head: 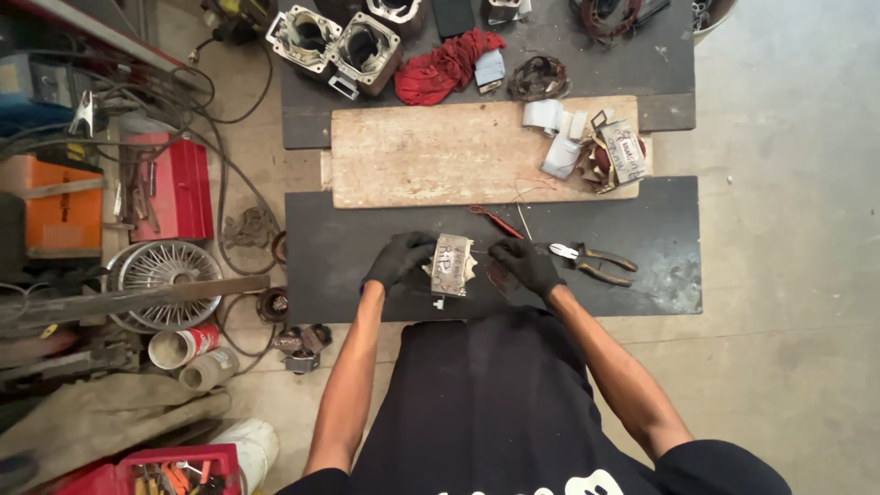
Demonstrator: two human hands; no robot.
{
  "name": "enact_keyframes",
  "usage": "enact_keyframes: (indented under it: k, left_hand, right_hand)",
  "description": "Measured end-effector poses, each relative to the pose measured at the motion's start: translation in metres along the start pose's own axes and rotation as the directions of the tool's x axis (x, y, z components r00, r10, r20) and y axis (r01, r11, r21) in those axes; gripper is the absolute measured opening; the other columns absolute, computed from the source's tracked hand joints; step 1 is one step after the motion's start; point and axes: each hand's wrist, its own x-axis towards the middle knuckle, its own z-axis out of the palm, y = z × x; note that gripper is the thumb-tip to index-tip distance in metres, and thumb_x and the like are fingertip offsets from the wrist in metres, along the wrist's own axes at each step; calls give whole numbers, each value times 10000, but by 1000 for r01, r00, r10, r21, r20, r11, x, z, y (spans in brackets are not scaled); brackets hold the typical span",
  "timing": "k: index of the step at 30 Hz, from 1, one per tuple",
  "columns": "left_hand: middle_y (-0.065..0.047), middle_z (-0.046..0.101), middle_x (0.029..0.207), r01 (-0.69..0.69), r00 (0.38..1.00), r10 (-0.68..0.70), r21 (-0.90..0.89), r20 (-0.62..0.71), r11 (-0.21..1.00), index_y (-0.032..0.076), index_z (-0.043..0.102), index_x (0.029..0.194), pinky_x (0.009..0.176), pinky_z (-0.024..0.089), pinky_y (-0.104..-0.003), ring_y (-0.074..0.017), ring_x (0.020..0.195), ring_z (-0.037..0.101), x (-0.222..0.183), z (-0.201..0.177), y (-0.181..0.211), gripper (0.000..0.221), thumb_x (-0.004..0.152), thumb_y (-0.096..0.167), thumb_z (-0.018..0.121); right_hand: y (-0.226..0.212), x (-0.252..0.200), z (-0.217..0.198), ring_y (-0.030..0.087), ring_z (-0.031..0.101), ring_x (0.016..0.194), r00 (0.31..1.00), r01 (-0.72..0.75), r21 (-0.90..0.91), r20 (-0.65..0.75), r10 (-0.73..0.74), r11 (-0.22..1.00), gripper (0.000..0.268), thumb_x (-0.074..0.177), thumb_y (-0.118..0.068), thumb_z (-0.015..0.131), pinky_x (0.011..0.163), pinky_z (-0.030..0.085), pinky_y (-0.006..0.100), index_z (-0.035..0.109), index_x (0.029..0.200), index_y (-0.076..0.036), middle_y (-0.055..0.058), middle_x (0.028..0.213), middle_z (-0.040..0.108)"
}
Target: Repairing an electronic component by disassembling it with a screwdriver and pliers on a workbench
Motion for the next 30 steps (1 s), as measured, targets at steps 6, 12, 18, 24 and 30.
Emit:
enact_keyframes:
  k: [6,12,18,24,30]
  left_hand:
    - [-207,725,1205,-30,998,20,151,68,988,89,703,1279,1004,541,-477,-377,1165,674,2,-7,3,437,905,313,731]
    - [-62,711,1194,-199,980,172,546,101,814,245,680,1202,1052,523,-483,-321,1191,651,-7,-12,5,260,989,365,592]
    - [-47,630,1051,-56,994,100,638,-32,768,248,624,1056,934,557,-498,-317,1090,675,-3,1,-17,163,1012,343,500]
    - [-111,663,1061,89,985,-10,463,-170,882,204,617,1050,983,526,-529,-392,1119,669,-3,-6,-25,149,958,268,518]
    - [-109,691,1224,149,988,-107,468,-115,871,218,600,1235,1079,483,-515,-372,1231,639,-21,5,-2,299,1010,325,434]
  right_hand:
    - [-4,3,22,413,654,1167,996,29,-36,-80,-32,999,398,980,-459,655,1045,483,508,716,1235,-159,189,1097,758]
    - [-37,-22,22,362,685,1138,998,3,67,-61,1,998,361,931,-461,686,1011,502,470,755,1138,-174,134,1031,786]
    - [-16,-2,44,358,686,1129,996,-2,138,-83,13,990,344,937,-455,707,990,507,455,758,1145,-187,130,1053,777]
    - [-33,-9,31,364,695,1096,994,56,-25,-87,-58,998,361,929,-491,716,966,518,466,765,1122,-190,132,1020,778]
    - [-18,0,23,370,677,1144,992,-11,-42,-123,6,999,335,945,-446,710,1021,499,483,746,1183,-213,131,1096,771]
